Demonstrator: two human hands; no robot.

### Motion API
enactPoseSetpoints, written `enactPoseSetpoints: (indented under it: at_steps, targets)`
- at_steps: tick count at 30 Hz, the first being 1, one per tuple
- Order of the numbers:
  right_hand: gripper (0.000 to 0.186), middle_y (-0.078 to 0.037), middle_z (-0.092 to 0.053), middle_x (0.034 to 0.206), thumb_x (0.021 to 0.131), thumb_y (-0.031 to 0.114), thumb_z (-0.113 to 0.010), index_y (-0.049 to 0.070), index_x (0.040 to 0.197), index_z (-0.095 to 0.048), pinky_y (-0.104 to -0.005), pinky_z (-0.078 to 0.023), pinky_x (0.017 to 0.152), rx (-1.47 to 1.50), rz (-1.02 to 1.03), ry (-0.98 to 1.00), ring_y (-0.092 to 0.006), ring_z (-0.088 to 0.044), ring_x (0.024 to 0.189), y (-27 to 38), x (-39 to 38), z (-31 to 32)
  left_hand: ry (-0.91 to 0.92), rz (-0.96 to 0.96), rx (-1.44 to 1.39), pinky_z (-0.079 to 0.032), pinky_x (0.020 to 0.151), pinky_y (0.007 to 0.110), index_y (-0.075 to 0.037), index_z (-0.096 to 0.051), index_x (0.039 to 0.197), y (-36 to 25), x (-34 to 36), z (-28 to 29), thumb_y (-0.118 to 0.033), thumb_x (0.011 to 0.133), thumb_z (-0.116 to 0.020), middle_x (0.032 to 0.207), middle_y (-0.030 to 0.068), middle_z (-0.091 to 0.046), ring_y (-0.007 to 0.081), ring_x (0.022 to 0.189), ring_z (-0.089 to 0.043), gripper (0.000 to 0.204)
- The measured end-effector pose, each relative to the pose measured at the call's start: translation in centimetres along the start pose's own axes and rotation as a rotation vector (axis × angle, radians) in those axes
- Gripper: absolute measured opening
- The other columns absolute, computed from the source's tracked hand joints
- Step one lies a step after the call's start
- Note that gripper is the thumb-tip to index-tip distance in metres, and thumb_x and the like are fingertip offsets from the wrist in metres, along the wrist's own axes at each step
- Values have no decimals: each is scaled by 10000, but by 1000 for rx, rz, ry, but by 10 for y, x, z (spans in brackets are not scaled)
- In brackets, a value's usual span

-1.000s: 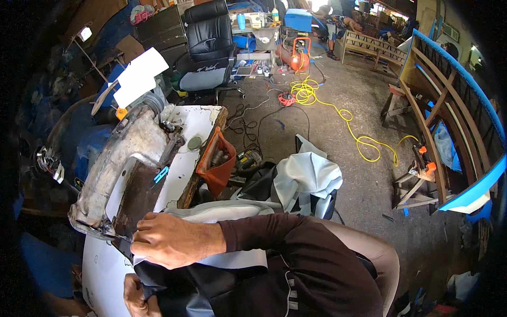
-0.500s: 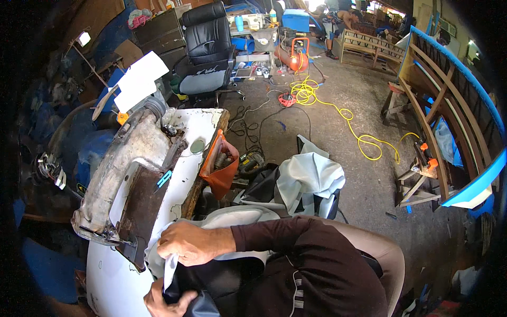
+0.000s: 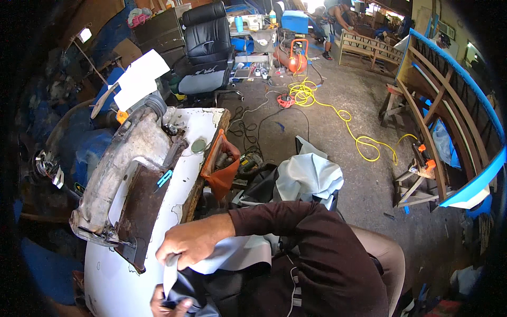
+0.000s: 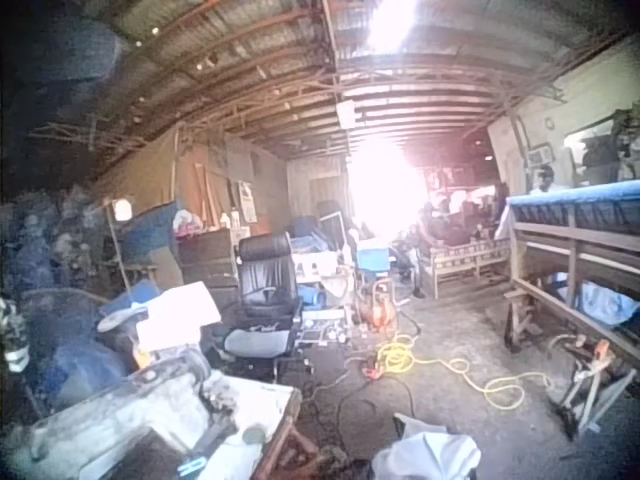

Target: Sew pieces of black and white upholstery material together using an industrial sewing machine.

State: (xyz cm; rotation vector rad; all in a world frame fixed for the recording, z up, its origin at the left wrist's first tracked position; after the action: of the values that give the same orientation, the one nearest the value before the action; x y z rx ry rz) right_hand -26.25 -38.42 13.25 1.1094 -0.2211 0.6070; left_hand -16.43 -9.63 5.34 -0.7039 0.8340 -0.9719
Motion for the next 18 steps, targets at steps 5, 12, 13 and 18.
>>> enactPoseSetpoints:
  at_steps: [5,12,13,18]
  targets:
    - [261,-194,-700,786,857,193,-723,-1,1030,-703,-492,-496,671,-113,-66,11,-396,-703,743,8,21,16,-240,-214,-288,-579,673,304,0,-606,1201,77,-40,0,23,1024,-649,890,89,-728,155,750,-686,184]
    - [476,-204,-636,1297,934,64,-749,-18,1375,-590,-456,-562,911,-784,154,-562,-375,-643,1098,-12,51,18,-990,-52,651,-507,572,514,-51,-740,1042,5,113,80,-168,975,-791,776,291,-687,474,655,-676,144]
    - [432,-199,-671,1259,951,60,-742,-28,1356,-620,-464,-564,911,-646,107,-582,-384,-664,1081,7,46,4,-944,-191,543,-507,573,536,-51,-721,1011,13,127,84,-150,980,-773,783,280,-698,504,681,-675,116]
    - [228,-224,-722,1223,1021,57,-692,-36,1228,-700,-472,-569,970,-166,14,-528,-408,-712,1082,-48,44,-97,-928,-114,430,-573,714,569,-7,-721,1009,10,131,86,-153,970,-767,916,298,-737,518,867,-720,159]
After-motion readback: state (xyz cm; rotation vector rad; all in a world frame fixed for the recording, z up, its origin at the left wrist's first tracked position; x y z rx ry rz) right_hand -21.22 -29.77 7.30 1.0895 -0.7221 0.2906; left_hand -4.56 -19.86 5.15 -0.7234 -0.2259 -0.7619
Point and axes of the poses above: each hand's wrist, its own x-axis towards the middle knuckle, its own z-axis out of the back of the hand, y = z × x, the point moved 4 cm from there along x, towards the middle knuckle
